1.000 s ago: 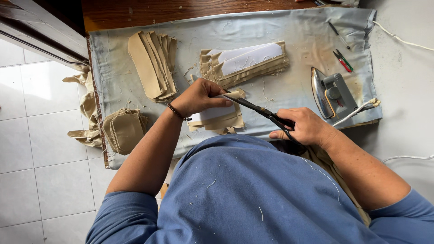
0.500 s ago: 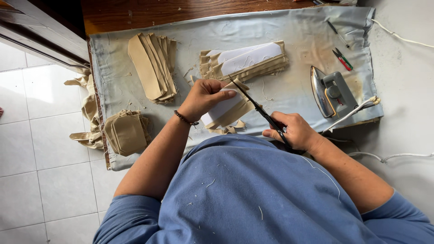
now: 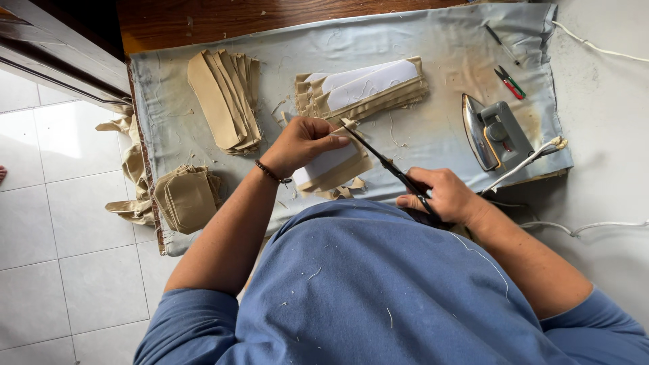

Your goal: The person uses scissors to trim the edges of beige fabric pieces placed over a white template on a work table. After cutting, they fold the fabric and place it on a stack of finished pieces.

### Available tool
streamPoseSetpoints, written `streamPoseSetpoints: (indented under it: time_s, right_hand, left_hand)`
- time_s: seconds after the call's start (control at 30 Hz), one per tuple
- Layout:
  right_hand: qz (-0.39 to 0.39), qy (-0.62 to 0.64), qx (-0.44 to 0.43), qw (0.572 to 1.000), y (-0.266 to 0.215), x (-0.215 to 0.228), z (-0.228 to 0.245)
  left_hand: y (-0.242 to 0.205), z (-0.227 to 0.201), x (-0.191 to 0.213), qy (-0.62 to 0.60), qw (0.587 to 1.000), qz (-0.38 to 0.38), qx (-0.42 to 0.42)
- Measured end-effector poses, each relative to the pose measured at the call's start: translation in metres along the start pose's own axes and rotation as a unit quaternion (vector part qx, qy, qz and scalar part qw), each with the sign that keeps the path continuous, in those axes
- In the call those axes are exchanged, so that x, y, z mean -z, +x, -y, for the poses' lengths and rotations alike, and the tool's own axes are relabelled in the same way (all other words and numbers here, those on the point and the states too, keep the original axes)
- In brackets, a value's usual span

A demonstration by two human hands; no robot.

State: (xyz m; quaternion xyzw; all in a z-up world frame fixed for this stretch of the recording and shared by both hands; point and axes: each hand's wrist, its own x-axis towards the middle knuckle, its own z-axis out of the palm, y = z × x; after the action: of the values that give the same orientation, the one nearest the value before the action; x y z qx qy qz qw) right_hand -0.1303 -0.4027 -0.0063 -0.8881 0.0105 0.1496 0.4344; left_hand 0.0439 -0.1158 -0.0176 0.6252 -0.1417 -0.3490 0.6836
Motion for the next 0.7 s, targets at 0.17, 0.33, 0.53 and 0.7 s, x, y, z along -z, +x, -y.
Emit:
streamPoseSetpoints:
  time_s: [0.17,0.33,0.53,0.7]
  right_hand:
    - [-0.001,-0.127,0.053,0.991,0.0,0.029,0.009]
    - [-0.015,-0.179,0.081,0.98,-0.002,0.042,0.014]
    - [-0.037,-0.229,0.11,0.967,0.0,0.041,-0.009]
    - [-0.049,-0.23,0.112,0.965,-0.001,0.037,-0.013]
  left_hand:
    - [0.015,0.005,0.01,0.106,0.992,0.067,-0.004]
    - [0.005,-0.029,0.003,0.13,0.988,0.081,0.005]
    - [0.015,-0.016,0.009,0.156,0.983,0.094,0.004]
    - [0.017,-0.013,0.009,0.165,0.981,0.097,0.015]
